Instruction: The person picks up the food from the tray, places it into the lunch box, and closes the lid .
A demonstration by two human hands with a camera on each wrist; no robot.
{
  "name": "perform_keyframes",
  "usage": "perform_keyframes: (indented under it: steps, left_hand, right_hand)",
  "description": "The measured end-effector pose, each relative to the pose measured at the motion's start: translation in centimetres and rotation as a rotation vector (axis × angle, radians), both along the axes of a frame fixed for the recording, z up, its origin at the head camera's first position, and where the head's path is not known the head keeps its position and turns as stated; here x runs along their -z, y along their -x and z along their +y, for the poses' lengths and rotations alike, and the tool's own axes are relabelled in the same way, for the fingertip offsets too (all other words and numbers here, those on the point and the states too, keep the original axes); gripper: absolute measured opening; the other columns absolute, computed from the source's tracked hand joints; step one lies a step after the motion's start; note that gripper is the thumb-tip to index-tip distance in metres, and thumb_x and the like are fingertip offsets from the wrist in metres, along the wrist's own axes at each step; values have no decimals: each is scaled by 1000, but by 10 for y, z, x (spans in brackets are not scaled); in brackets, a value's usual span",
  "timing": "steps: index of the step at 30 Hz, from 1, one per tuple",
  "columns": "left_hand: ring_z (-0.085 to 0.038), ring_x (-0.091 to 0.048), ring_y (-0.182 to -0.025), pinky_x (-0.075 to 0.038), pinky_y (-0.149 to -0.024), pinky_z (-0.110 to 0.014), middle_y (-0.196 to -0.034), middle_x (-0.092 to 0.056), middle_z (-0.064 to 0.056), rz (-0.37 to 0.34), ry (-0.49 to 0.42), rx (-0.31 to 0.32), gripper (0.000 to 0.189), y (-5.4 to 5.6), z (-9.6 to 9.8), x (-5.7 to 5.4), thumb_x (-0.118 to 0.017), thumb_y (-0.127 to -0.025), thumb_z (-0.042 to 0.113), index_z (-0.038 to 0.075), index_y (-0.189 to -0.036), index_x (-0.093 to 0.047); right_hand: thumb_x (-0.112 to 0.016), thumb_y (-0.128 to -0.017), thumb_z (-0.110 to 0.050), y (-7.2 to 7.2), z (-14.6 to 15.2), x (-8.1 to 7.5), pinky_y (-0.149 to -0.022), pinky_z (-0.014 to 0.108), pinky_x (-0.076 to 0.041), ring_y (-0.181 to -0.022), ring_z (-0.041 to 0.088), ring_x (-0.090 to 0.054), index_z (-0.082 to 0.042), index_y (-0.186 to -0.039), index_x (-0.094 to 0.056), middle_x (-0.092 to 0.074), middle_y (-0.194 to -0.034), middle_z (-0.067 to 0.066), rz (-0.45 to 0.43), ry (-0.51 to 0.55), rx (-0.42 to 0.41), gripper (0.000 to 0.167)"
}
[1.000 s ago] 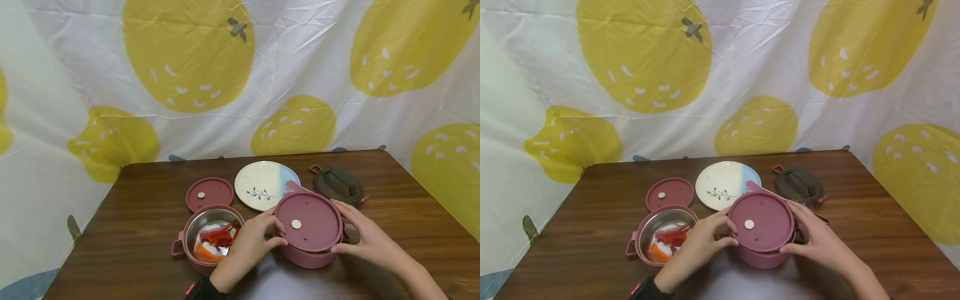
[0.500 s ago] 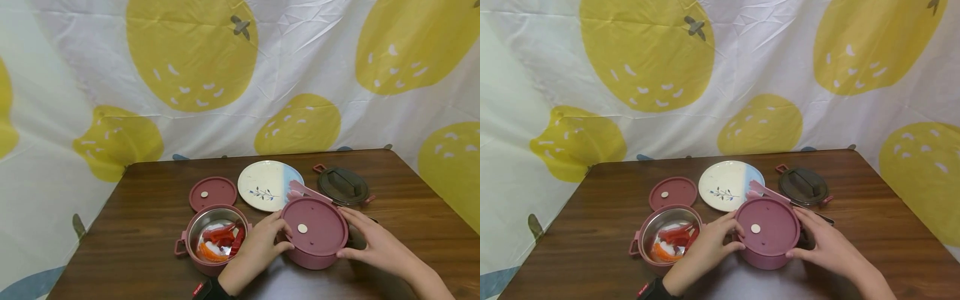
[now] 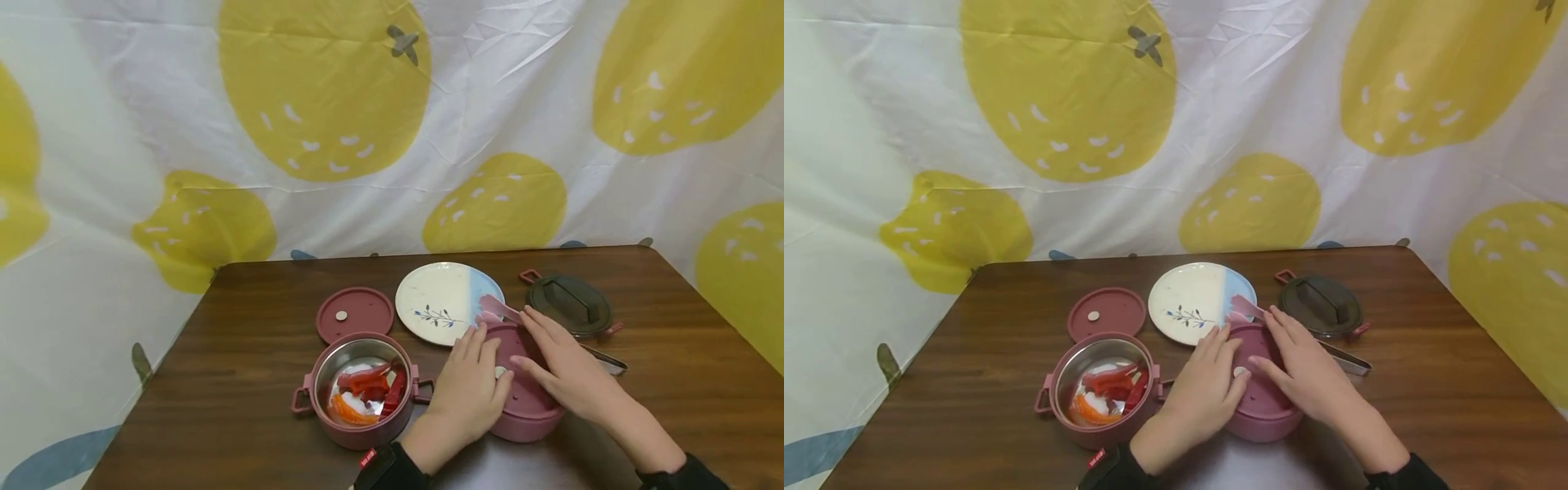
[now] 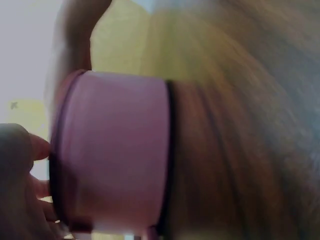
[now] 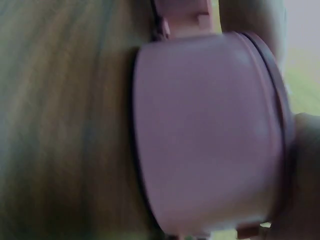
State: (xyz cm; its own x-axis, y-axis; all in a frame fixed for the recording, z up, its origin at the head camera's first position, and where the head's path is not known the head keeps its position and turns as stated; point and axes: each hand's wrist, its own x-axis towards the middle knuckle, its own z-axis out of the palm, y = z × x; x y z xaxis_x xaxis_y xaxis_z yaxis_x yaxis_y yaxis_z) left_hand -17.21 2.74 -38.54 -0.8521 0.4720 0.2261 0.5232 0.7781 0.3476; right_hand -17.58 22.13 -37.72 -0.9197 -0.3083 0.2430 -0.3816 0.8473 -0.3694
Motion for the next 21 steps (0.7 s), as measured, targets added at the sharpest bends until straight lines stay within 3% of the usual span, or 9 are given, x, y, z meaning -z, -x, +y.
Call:
perform_keyframes:
  steps: [5, 10, 17, 21]
  left_hand:
    - [-27, -29, -151, -29, -124, -41, -162, -31, -14, 42, 82, -72, 48, -1, 10, 7, -43, -104, 33, 9, -146, -45]
    - [-24, -29, -152, -29, -124, -40, -163, -30, -13, 90, 130, -115, 53, -2, 15, 10, -43, -103, 31, 8, -151, -40]
    - [-25, -26, -153, -28, -124, -41, -165, -24, -13, 124, 224, -108, 56, -3, 14, 15, -43, -103, 36, 12, -154, -36]
    - [-25, -26, -153, -27, -124, -42, -166, -23, -13, 124, 244, -105, 58, -3, 15, 15, -42, -103, 36, 11, -155, -34]
  right_hand:
    - [-60, -98, -44, -1, -6, 6, -111, 64, -37, -143, 44, -36, 2, -150, -39, -36, -157, 23, 13, -47, 15, 73]
    - [-59, -99, -37, -2, -9, 11, -114, 60, -33, -146, 40, -34, -2, -152, -38, -36, -159, 18, 94, -91, -14, 67]
    - [-55, -100, -39, -3, -9, 17, -114, 66, -29, -150, 33, -29, -10, -155, -36, -34, -162, 9, 148, -192, -30, 65]
    - [-56, -99, -40, 0, -5, 18, -113, 63, -31, -149, 30, -30, -9, -154, -38, -37, -161, 9, 195, -227, -65, 66]
